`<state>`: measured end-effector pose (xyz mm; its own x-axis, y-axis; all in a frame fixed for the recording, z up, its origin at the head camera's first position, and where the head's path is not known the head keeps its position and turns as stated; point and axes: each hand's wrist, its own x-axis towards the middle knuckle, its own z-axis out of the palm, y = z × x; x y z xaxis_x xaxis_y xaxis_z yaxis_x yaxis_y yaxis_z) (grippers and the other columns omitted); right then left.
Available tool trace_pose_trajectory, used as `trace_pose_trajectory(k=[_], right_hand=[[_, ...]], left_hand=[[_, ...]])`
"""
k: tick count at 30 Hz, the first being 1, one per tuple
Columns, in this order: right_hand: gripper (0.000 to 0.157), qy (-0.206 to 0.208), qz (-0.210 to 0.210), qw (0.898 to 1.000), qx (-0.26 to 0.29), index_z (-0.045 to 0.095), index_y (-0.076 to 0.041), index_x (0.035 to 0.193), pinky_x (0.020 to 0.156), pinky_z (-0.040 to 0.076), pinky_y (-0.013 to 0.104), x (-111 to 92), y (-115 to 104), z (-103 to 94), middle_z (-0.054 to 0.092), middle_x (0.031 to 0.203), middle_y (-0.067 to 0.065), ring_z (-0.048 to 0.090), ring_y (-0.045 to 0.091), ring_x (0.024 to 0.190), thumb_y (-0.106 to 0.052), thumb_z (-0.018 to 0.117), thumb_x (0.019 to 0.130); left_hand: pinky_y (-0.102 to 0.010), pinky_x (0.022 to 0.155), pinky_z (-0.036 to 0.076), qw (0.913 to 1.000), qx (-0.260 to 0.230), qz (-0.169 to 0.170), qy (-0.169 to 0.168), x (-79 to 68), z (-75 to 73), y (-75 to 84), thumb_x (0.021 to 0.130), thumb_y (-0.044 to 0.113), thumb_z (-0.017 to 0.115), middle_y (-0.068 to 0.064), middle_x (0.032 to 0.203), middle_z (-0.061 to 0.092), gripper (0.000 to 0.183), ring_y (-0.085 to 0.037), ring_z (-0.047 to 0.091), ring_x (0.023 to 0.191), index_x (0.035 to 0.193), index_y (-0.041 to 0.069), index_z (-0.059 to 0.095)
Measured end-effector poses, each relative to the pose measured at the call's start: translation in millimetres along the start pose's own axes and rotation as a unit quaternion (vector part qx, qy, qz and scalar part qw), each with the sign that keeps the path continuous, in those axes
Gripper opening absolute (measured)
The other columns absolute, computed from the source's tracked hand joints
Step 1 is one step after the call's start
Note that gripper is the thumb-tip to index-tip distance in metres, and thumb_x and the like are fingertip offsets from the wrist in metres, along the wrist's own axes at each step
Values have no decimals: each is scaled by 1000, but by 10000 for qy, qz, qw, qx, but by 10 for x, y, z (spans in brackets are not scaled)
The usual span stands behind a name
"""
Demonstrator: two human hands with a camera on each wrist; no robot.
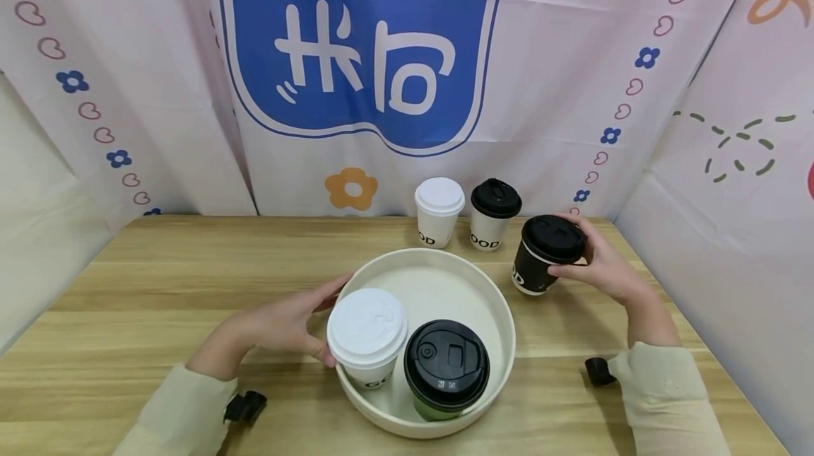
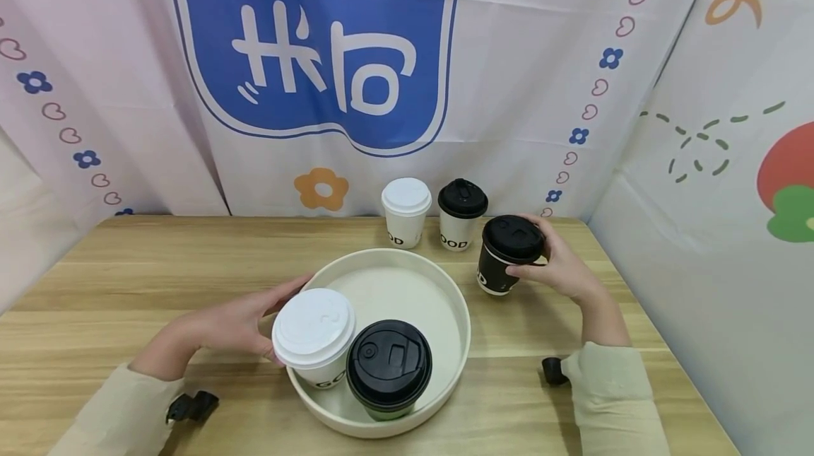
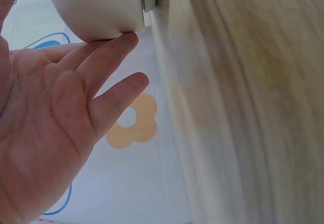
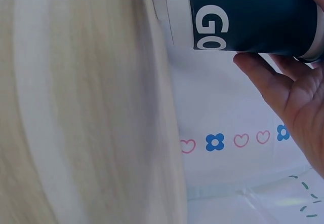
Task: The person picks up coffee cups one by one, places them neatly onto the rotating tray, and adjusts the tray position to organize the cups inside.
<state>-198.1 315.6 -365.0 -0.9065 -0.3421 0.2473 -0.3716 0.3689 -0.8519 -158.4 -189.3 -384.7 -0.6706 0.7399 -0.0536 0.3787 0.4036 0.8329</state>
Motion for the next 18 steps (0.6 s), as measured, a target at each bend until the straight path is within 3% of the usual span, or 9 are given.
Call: trace_pose_trajectory(k=[3, 6, 10, 14, 18], right_hand=[[84, 21, -31, 10000, 48, 33, -14, 151, 94, 44, 7, -15, -4, -29, 37, 145, -2, 51, -4, 119, 9, 74, 81], [84, 47, -94, 9999, 95, 32, -10, 151, 97, 40, 5, -26, -10, -59, 30, 153, 3, 43, -5, 128, 11, 73, 81], [84, 77, -333, 9993, 151, 32, -4, 151, 98, 40, 5, -49, -21, -94, 35, 151, -3, 44, -6, 128, 15, 72, 80], [85, 122, -537, 9983, 185, 35, -7, 150, 96, 43, 5, -74, -39, -119, 40, 146, -9, 48, -6, 124, 18, 71, 78], [86, 111, -421, 9988, 240, 34, -9, 151, 99, 40, 5, -96, -43, -149, 35, 154, -8, 41, -8, 131, 17, 71, 79]], left_hand=[[-64, 117, 26, 9999, 51, -94, 24, 1, 1, 13, 70, 31, 90, -20, 163, 23, 124, -44, 31, 146, 159, 3, 8], [-63, 117, 26, 9999, 88, -123, 47, -3, 0, 22, 70, 31, 90, -20, 163, 23, 124, -44, 31, 146, 159, 2, 9], [-63, 117, 27, 9999, 94, -78, 48, -4, -2, 13, 70, 31, 90, -21, 163, 23, 124, -44, 32, 146, 159, 1, 9], [-62, 117, 27, 10000, 37, -42, 12, -4, -2, -1, 70, 32, 89, -21, 163, 23, 124, -45, 31, 146, 159, 2, 8], [-63, 117, 27, 10000, -16, -8, -24, -7, -5, -6, 70, 34, 89, -21, 163, 22, 125, -46, 30, 146, 159, 2, 8]])
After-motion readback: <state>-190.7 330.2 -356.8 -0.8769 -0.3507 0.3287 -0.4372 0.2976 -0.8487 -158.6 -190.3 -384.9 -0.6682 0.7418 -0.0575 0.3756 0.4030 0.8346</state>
